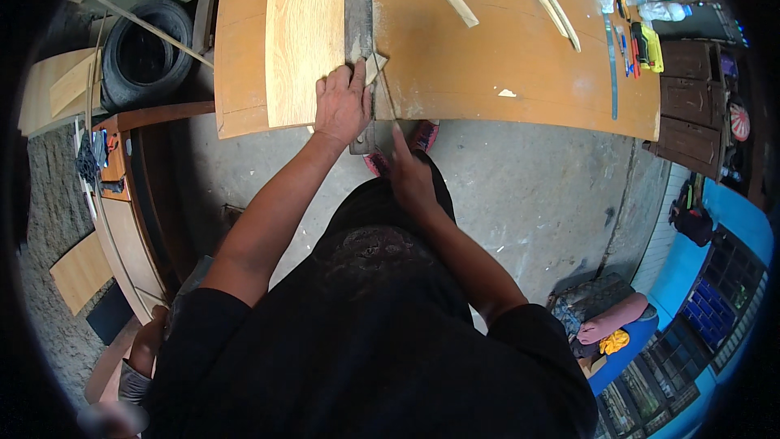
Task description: Using a hand saw to cut a small segment of wood on a workbench.
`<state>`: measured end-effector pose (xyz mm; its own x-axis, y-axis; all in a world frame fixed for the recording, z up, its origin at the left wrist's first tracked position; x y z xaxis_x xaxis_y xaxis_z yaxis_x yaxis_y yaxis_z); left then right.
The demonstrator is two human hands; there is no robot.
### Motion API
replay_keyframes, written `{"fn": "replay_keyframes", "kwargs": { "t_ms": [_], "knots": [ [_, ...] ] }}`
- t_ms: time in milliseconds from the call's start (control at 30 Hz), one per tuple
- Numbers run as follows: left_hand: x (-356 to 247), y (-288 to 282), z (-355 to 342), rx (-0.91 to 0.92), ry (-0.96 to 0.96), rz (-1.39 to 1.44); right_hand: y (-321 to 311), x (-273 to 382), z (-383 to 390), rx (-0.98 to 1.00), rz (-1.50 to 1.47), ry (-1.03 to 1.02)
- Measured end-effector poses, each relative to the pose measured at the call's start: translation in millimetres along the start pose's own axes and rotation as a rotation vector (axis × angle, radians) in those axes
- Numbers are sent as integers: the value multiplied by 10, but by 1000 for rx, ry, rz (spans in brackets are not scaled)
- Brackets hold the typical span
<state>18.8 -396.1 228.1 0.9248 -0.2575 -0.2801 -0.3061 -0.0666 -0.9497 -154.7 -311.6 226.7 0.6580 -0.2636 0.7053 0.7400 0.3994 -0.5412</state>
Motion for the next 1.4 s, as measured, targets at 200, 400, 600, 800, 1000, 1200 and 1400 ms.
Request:
{"fn": "replay_keyframes", "kwargs": {
  "t_ms": [200, 400, 600, 800, 1000, 1200, 1400],
  "knots": [
    [1, 1, -17, 7, -9, 1, 75, 68, -244, -79, 25, -48],
    [14, -32, -31, -5, 0, 6, 94, -145, 130, -132, -32, -173],
    [19, -7, -33, 6, 6, -4, 46, 232, -419, -68, 35, -27],
    [15, -5, -43, 28, 13, -12, 133, -304, 215, -50, -64, -87],
    [16, -4, -48, 44, 30, -11, 95, 185, -499, -133, 7, -133],
    [4, 0, -30, 44, 33, -39, 192, -265, 201, -93, -22, -96],
    [53, -6, -22, 19, 30, 3, 180, 10, -259, -28, -50, -32]
  ]
}}
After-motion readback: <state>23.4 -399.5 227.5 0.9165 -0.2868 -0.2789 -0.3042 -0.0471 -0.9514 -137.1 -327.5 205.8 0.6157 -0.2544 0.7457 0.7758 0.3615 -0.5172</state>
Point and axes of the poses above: each hand's wrist, its own z-axis away from the middle knuckle, its own y-axis out of the palm, x = y × z, the point moved 2 cm from there along -z, towards the middle knuckle, and after that the axes turned 12 degrees about y, right-handed, at the moved point
